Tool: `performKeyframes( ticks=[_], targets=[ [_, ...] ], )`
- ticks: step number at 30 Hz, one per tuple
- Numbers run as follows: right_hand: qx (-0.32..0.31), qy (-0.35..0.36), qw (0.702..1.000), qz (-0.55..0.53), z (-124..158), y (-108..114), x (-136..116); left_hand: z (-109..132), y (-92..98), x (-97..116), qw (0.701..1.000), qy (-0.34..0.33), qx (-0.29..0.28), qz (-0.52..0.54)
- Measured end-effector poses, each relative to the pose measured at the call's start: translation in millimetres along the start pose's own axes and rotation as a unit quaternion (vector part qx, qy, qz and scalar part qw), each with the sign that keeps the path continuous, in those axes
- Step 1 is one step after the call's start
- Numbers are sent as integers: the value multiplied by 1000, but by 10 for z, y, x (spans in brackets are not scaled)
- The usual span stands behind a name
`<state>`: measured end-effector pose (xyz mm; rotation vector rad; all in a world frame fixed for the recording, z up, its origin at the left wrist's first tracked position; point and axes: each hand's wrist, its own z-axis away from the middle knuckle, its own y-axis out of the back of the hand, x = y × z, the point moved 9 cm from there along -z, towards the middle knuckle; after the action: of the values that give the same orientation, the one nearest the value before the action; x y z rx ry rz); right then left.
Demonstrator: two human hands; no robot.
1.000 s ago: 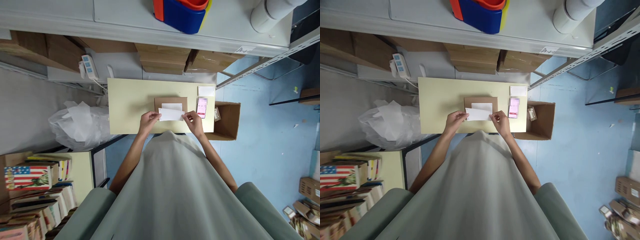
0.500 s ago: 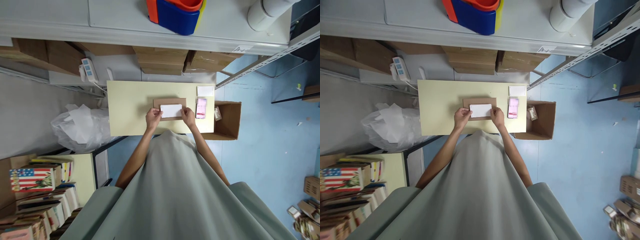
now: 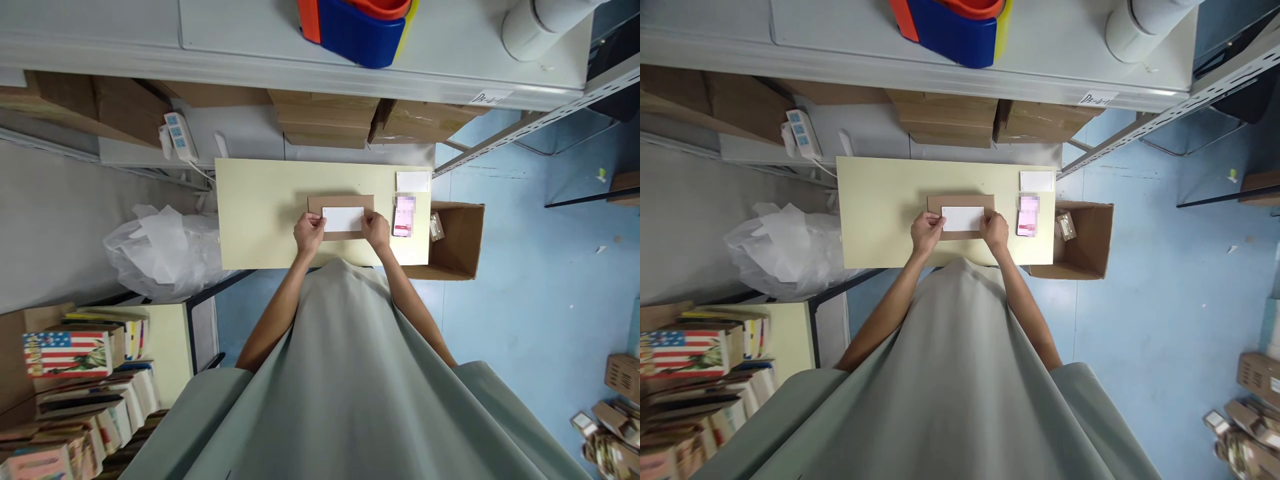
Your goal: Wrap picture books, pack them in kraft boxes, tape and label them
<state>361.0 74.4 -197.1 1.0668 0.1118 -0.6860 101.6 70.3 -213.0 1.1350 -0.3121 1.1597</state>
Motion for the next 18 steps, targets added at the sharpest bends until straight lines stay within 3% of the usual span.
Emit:
performKeyframes(
  ticks=[14,18],
  targets=[
    [-2,-20,1000,18,31,59,-26,56,4,87,999,-15,15,-45],
    [-48,-31,997,43,74,39,13,75,-6,100,998,-19,14,-54]
  ],
)
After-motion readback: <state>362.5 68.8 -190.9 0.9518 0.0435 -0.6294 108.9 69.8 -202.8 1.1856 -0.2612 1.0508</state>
